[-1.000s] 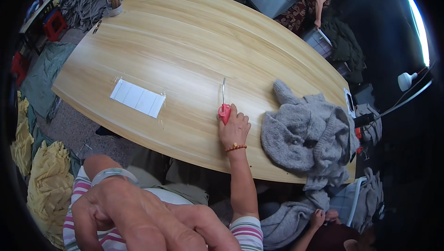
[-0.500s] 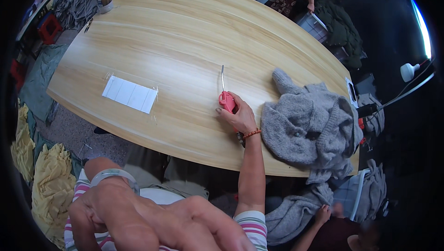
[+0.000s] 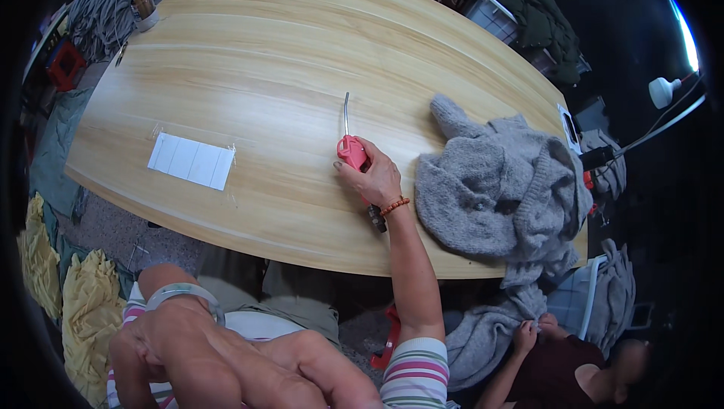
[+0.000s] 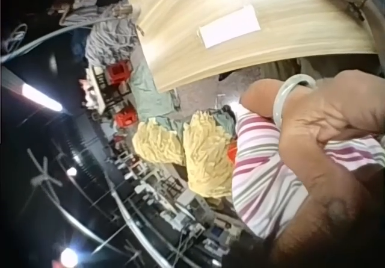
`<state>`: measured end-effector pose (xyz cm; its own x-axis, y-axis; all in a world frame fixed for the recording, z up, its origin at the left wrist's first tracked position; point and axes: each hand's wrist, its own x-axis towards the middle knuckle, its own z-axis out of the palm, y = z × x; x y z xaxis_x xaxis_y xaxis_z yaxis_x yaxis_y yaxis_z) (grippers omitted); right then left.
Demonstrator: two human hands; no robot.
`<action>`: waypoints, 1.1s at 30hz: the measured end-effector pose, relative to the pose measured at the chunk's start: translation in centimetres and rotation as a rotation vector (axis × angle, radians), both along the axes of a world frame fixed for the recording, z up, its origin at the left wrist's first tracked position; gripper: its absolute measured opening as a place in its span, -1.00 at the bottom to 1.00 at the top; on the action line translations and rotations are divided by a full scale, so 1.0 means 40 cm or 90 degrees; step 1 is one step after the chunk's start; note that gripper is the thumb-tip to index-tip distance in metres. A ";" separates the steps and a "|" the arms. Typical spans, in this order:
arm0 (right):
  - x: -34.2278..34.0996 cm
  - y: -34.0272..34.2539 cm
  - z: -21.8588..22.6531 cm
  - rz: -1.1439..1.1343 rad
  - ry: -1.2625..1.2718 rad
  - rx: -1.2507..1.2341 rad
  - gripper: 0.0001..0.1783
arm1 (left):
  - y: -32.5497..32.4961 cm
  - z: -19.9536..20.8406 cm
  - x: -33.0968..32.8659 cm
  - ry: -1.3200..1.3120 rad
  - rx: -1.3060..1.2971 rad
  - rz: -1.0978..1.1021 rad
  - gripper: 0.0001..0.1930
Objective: Trimming loose threads from knitted sweaters using a pair of scissors.
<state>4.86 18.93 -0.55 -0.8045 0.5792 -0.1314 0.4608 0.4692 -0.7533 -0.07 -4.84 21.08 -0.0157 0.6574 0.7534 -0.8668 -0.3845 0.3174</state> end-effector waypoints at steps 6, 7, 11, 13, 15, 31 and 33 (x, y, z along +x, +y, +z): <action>-0.008 0.000 -0.014 -0.006 -0.013 0.026 -0.16 | 0.005 -0.021 -0.012 0.015 0.015 0.027 -0.39; -0.016 -0.003 -0.018 -0.009 -0.008 0.027 -0.17 | 0.006 -0.026 -0.015 0.018 0.017 0.034 -0.38; -0.046 -0.014 0.002 -0.022 0.028 0.045 -0.23 | 0.013 -0.025 -0.026 0.036 0.034 0.055 -0.33; -0.023 0.003 0.011 -0.052 0.029 0.050 -0.22 | -0.005 -0.047 0.015 -0.017 0.027 0.110 -0.46; -0.020 -0.008 0.033 -0.078 0.016 0.031 -0.22 | 0.057 -0.082 -0.034 -0.014 0.183 0.148 -0.40; -0.187 -0.017 -0.047 0.044 0.337 -0.284 -0.37 | 0.319 -0.609 -0.313 0.114 -0.654 0.679 -0.72; -0.199 -0.028 -0.039 0.102 0.324 -0.352 -0.41 | 0.325 -0.653 -0.332 0.100 -0.611 0.724 -0.72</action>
<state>-3.08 17.79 -2.12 -0.9120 0.4081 0.0404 -0.0470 -0.0064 -0.9989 -13.36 8.15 -5.03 -0.8071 0.5826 0.0955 -0.1896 -0.4090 0.8926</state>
